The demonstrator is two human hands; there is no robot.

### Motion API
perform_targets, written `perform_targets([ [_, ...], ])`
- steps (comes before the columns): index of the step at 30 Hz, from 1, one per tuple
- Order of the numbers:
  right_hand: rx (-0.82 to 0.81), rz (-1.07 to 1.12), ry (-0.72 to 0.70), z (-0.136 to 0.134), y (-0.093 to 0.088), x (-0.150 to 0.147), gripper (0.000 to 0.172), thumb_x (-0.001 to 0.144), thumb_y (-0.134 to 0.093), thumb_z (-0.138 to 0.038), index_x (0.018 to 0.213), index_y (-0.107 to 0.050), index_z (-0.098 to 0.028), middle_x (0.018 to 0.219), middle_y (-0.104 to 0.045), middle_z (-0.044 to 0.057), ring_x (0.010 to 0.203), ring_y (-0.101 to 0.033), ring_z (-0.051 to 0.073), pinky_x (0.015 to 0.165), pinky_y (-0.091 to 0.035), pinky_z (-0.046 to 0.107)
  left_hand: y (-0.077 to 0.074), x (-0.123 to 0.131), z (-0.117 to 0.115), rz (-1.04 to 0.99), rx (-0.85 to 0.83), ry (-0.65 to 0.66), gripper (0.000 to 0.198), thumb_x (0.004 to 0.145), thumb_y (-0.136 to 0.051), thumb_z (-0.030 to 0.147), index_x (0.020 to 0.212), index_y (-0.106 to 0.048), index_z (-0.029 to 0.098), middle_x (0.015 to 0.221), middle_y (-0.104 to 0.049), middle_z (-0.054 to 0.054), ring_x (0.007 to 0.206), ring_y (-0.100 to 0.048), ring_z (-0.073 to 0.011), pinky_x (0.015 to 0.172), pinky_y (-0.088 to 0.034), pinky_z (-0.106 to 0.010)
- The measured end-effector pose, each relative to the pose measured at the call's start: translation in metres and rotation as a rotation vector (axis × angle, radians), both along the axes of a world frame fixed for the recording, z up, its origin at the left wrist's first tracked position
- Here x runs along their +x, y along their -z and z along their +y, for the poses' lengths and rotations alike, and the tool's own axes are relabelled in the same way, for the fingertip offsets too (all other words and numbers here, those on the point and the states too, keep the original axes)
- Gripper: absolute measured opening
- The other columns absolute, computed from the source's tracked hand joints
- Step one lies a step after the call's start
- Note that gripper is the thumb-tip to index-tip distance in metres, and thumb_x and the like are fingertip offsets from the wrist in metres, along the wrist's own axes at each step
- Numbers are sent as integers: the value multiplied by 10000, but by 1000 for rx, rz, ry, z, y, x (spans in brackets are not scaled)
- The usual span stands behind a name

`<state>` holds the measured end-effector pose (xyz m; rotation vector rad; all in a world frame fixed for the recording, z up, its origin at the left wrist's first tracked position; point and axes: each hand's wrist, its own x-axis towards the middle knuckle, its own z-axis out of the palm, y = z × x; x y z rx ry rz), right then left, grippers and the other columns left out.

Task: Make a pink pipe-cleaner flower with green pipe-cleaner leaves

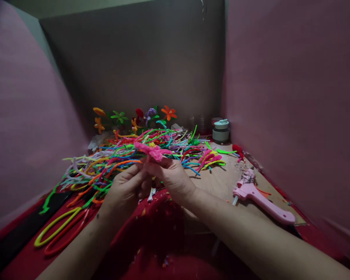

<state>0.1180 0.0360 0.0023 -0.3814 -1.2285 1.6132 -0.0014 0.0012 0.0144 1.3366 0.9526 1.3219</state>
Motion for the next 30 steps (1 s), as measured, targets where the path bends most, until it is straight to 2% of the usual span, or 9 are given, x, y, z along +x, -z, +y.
perform_targets([
  [3,14,-18,-15,4,-3,-1,193,724,-649,-351,820,-657,-183,589,-543,-31,480,-435,77,473,-341,225,-3,-1,0,-213,-73,132,133,832,-507,273,750,-519,169,456,-354,75,359,-252,-32,363,-213,-157],
  [7,57,-27,-43,6,-2,1,165,745,-632,-336,784,-644,-177,609,-528,-39,499,-424,63,479,-326,209,-1,-4,1,-370,-152,292,110,861,-457,243,820,-535,176,450,-299,87,343,-165,-23,337,-201,-133],
  [13,55,34,-105,2,2,6,179,758,-619,-299,647,-624,-159,581,-558,-28,498,-435,58,487,-323,199,7,-9,2,-429,-262,498,208,880,-409,258,771,-546,146,464,-284,90,329,-114,-7,329,-271,-136],
  [15,22,42,-102,2,4,8,178,751,-625,-294,638,-623,-157,577,-568,-22,497,-456,61,483,-330,195,8,-8,3,-402,-283,514,201,872,-426,265,768,-546,141,466,-289,92,327,-117,-5,325,-272,-138],
  [18,-46,51,-88,4,9,8,210,739,-632,-310,605,-602,-152,542,-542,-25,468,-460,63,476,-351,196,6,-5,4,-300,-262,431,163,850,-469,277,782,-541,149,476,-344,81,331,-182,-11,328,-242,-130],
  [21,-100,76,-102,6,14,7,181,728,-632,-352,709,-623,-172,531,-540,-31,429,-450,78,437,-347,210,5,-1,6,-53,-164,232,202,825,-506,337,786,-552,144,527,-448,46,379,-330,-32,370,-278,-144],
  [24,-130,108,-14,7,18,5,169,700,-662,-334,756,-646,-176,558,-557,-31,442,-437,77,430,-327,205,10,2,8,243,38,-27,214,791,-551,342,882,-583,151,638,-542,12,501,-457,-74,469,-357,-175],
  [27,-151,118,72,7,20,4,117,682,-683,-277,730,-664,-172,601,-574,-23,512,-453,83,471,-331,203,19,0,9,513,284,-259,275,766,-583,305,1022,-588,205,710,-586,2,597,-508,-116,582,-385,-210],
  [30,-156,105,116,4,19,4,107,681,-678,-275,743,-685,-189,608,-578,-14,552,-460,105,484,-328,215,26,-3,9,678,425,-382,264,761,-589,291,1017,-603,229,737,-606,-16,646,-544,-148,644,-381,-231],
])
